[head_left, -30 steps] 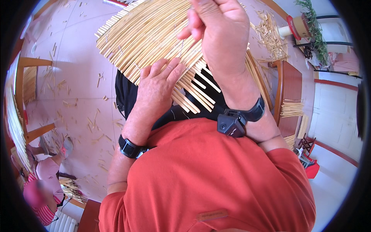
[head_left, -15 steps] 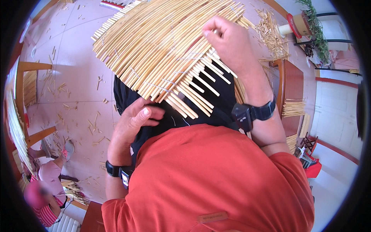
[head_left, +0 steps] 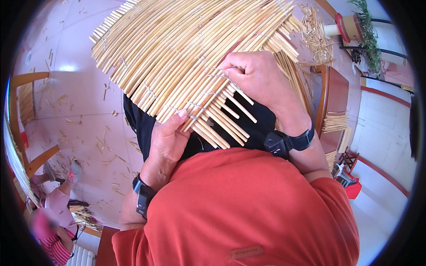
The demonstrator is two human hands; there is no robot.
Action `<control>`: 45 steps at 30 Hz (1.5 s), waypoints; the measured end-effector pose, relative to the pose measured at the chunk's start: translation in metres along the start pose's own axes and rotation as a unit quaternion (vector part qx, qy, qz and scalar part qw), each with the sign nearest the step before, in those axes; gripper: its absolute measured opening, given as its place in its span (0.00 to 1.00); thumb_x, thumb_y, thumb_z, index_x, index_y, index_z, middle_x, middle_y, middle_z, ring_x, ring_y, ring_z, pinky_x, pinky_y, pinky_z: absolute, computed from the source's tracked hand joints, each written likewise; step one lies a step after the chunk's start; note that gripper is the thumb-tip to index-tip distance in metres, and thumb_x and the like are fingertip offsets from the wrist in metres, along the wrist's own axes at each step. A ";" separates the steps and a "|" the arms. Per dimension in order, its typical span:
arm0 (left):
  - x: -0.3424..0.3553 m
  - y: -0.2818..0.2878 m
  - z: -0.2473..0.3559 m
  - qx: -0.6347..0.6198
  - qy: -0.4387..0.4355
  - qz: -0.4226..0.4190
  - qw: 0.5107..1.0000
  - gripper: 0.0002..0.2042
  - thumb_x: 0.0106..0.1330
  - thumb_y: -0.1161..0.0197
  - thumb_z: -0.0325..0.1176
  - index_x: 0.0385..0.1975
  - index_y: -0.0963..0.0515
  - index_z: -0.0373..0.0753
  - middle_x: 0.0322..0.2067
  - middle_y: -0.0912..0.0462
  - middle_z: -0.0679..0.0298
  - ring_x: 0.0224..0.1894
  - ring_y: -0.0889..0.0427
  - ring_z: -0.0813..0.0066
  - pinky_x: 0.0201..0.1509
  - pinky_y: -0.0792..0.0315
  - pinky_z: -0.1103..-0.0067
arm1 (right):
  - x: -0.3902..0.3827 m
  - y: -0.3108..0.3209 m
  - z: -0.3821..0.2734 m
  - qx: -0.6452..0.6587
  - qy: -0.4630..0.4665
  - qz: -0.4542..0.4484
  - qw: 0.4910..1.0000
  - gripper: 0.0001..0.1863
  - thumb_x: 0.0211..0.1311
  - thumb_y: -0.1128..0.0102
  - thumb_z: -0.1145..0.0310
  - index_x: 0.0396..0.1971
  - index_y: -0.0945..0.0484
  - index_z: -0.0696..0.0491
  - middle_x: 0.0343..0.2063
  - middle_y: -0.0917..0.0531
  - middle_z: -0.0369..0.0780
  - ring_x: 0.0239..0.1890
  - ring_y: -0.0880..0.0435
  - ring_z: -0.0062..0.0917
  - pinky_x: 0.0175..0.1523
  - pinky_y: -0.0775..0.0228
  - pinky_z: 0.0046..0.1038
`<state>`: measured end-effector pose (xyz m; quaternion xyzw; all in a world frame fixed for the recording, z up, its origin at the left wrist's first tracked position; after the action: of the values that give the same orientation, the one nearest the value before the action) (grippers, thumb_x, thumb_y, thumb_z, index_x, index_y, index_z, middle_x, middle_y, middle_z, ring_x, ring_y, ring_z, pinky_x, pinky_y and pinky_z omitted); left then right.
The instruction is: Weaving and tying together thin bamboo or wooden sticks using string to create a mat or screen.
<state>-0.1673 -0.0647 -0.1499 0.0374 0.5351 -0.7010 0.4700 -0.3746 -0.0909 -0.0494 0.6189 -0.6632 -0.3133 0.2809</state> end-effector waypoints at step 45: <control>0.005 0.005 0.002 -0.002 -0.029 -0.007 1.000 0.30 0.63 0.35 0.26 0.64 0.38 0.32 0.59 0.27 0.52 0.62 0.27 0.62 0.67 0.32 0.67 | 0.012 0.007 -0.032 -0.073 0.078 -0.071 0.992 0.08 0.55 0.45 0.73 0.18 0.26 0.55 0.16 0.24 0.46 0.20 0.23 0.41 0.27 0.31 0.39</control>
<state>-0.1654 -0.0693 -0.1556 0.0122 0.5227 -0.7041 0.4804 -0.3562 -0.1047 -0.0235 0.6649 -0.5688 -0.3309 0.3534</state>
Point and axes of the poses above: each hand's wrist, its own x-axis towards the middle knuckle, its own y-axis out of the back of the hand, z = x × y, the point moved 6 cm from there along x, towards the middle knuckle
